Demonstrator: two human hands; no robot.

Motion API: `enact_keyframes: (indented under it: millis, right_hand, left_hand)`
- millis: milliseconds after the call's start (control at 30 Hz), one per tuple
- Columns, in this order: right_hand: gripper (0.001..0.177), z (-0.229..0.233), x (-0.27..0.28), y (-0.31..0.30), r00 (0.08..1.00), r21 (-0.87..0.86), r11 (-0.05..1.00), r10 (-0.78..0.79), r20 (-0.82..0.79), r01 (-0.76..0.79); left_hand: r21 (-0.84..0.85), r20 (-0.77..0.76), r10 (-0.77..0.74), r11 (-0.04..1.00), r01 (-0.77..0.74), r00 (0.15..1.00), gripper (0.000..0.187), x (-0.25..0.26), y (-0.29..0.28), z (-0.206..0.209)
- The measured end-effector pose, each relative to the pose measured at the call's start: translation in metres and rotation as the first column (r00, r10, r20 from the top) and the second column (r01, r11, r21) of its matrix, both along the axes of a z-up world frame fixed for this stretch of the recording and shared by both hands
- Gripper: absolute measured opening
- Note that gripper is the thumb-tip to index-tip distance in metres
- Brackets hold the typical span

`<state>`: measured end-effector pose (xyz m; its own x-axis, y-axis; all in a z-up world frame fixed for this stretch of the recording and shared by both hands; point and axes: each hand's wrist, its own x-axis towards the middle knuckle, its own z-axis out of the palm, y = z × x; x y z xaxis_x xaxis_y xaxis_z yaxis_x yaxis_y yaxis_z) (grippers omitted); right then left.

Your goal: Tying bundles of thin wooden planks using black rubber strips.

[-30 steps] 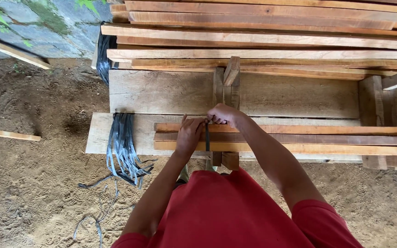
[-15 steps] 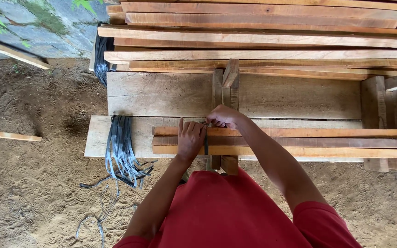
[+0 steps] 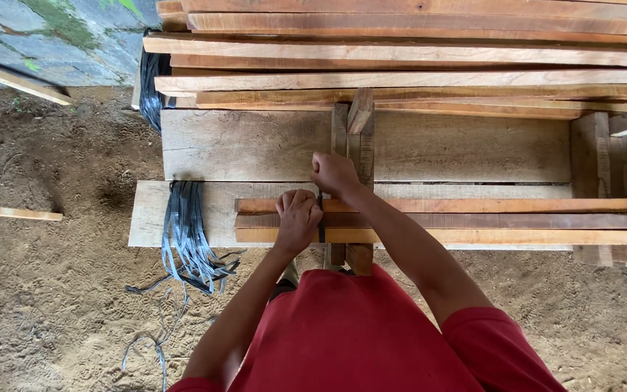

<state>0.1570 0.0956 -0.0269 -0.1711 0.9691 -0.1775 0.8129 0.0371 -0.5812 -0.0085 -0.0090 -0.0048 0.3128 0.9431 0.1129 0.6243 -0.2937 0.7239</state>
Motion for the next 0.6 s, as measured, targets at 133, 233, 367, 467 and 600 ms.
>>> enact_keyframes:
  millis: [133,233,367,467,600]
  right_hand:
    - [0.018,0.003,-0.003,0.009,0.983,0.099,0.985,0.127,0.135,-0.141]
    - [0.013,-0.01,-0.007,0.008,0.965,0.099,0.974,0.183,0.19,-0.204]
    - [0.02,-0.016,0.002,0.021,0.954,0.095,0.975,0.172,0.245,-0.2]
    - [0.016,-0.01,-0.005,0.012,0.952,0.093,0.977,0.159,0.261,-0.189]
    - [0.023,-0.01,-0.004,0.018,0.971,0.08,0.988,0.112,0.21,-0.131]
  left_hand:
    - [-0.078,0.014,-0.091,0.993,0.092,0.996,0.034,-0.007,0.002,0.013]
    - [-0.078,0.104,-0.118,0.989,0.126,0.988,0.041,-0.009,-0.004,0.027]
    - [-0.035,0.132,-0.14,0.989,0.146,0.981,0.038,-0.002,0.002,0.031]
    - [-0.002,0.13,-0.168,0.985,0.17,0.977,0.04,-0.008,-0.007,0.044]
    - [0.13,0.006,-0.224,0.966,0.222,0.974,0.034,-0.017,0.002,0.018]
